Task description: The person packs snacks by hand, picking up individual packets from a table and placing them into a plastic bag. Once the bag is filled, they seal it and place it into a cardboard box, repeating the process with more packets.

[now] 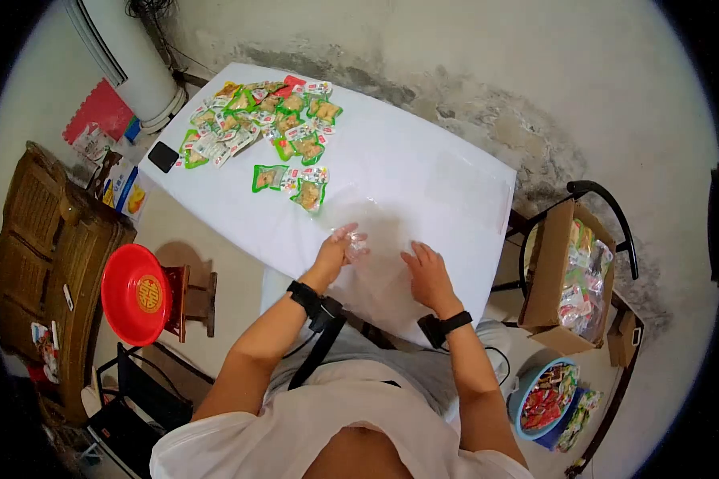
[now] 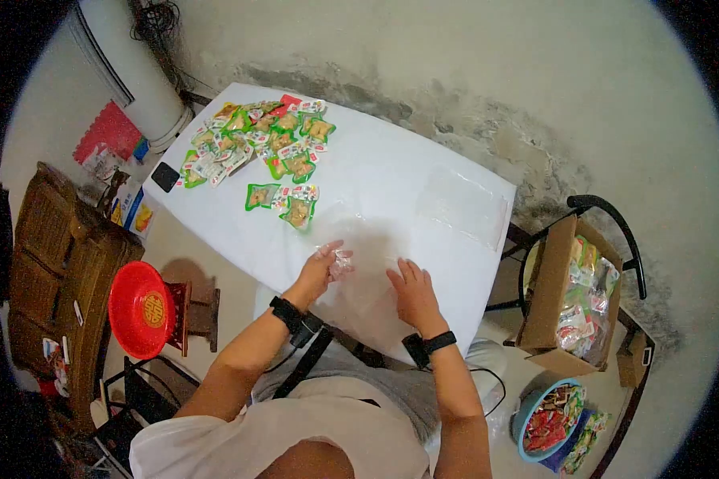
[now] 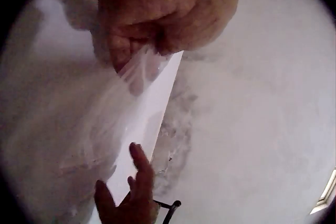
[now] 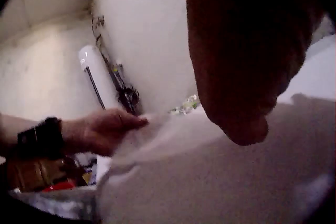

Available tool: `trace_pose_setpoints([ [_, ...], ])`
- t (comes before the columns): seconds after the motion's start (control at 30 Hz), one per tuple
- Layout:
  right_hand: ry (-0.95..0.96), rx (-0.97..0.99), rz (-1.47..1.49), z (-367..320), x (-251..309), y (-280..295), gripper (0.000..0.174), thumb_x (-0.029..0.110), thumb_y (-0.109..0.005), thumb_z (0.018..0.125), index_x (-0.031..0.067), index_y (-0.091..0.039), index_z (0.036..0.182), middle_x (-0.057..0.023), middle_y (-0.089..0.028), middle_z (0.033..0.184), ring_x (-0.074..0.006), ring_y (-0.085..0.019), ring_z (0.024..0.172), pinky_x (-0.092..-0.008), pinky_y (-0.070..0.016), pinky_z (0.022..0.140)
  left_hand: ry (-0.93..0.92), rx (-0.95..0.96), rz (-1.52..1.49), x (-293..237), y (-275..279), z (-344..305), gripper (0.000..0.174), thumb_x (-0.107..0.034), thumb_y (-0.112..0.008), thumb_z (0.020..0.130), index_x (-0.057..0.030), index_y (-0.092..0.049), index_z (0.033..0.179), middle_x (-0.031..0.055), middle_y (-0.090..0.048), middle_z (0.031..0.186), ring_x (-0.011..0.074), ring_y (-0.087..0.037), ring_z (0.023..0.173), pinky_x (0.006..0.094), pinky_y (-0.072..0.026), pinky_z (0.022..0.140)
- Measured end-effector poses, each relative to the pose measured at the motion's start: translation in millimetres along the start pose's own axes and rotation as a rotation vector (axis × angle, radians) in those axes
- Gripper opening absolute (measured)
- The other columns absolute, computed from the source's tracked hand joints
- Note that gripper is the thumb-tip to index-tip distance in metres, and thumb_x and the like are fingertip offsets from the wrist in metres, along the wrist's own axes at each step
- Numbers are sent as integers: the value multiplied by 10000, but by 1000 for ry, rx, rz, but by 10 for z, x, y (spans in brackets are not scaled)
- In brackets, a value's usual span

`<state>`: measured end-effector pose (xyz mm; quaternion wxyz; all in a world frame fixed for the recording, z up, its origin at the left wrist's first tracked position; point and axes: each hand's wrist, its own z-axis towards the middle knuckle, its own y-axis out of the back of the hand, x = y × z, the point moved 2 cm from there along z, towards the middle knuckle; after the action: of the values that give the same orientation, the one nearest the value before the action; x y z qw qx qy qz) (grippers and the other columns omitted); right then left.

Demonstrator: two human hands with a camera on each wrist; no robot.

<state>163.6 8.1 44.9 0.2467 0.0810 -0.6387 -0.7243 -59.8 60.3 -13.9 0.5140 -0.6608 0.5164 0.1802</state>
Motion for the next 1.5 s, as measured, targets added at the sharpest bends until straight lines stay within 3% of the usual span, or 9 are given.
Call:
trace_pose_setpoints([
  [0.23, 62, -87, -36, -58, -72, -138, 382, 96, -668, 672, 105, -589, 1046, -116, -489, 1209, -278, -410, 1175, -452, -356, 929, 28, 212, 99, -342, -228, -43, 441, -225, -404, 942, -105, -322, 1358, 97, -547, 1200, 241, -617, 943, 308, -456, 781],
  [0.4, 49, -436, 89, -70, -27, 250, 141, 79, -634, 727, 97, -591, 860, -46, -573, 844, -253, -551, 832, -448, -411, 806, -166, 307, 123, -689, -461, -122, 470, -181, -411, 936, -85, -285, 1378, 130, -510, 1242, 229, -546, 1062, 322, -443, 859],
  [0.5, 71, -580, -44, -103, 168, 678, 143, 60, -629, 713, 100, -580, 842, -47, -535, 755, -239, -520, 731, -413, -406, 707, -346, 287, 242, -636, -458, -55, 474, -186, -421, 937, -84, -285, 1380, 104, -502, 1261, 198, -509, 1112, 319, -419, 882],
  [0.6, 60, -309, -77, -204, 92, 221, 92, 85, -614, 731, 98, -578, 814, -56, -510, 720, -245, -510, 723, -404, -397, 686, -327, 205, 172, -367, -408, 55, 489, -189, -427, 935, -99, -272, 1389, 49, -536, 1194, 149, -511, 1049, 300, -399, 885],
  [0.67, 43, -292, -47, -218, 116, 26, 30, 111, -595, 755, 94, -580, 774, -67, -494, 698, -262, -506, 728, -398, -393, 675, 78, -95, 207, -154, -283, 97, 493, -226, -431, 941, -118, -260, 1391, 25, -533, 1138, 127, -507, 926, 281, -410, 852],
  [0.87, -279, -296, 280, -32, 184, -269, 90, 122, -632, 742, 52, -576, 750, -115, -546, 765, -313, -537, 741, -408, -431, 640, 69, 189, -94, 788, 243, 228, 595, -326, -553, 881, -115, -290, 1372, 73, -495, 1150, 147, -486, 1000, 273, -437, 788],
  [1.0, -240, -347, 404, 73, 252, -375, 135, 100, -682, 719, 37, -570, 762, -112, -558, 748, -291, -554, 668, -371, -442, 586, -11, 69, 198, 345, -245, -239, 607, -332, -549, 887, -100, -276, 1377, 74, -474, 1202, 144, -474, 1032, 284, -435, 815],
  [1.2, -303, -305, 402, 124, 290, -355, 147, 105, -695, 719, 28, -570, 728, -118, -552, 710, -284, -550, 637, -367, -435, 574, -66, 213, 330, 296, -284, -203, 677, -296, -568, 883, -65, -201, 1402, 76, -350, 1383, 174, -446, 1135, 322, -406, 906],
  [1.5, -265, -282, 531, 150, 408, -333, 140, 125, -642, 781, 30, -545, 747, -114, -531, 714, -285, -538, 651, -357, -429, 568, -129, -80, 283, 216, -230, -72, 211, -183, -463, 916, -60, -535, 1071, 30, -609, 942, 123, -588, 822, 257, -467, 674],
])
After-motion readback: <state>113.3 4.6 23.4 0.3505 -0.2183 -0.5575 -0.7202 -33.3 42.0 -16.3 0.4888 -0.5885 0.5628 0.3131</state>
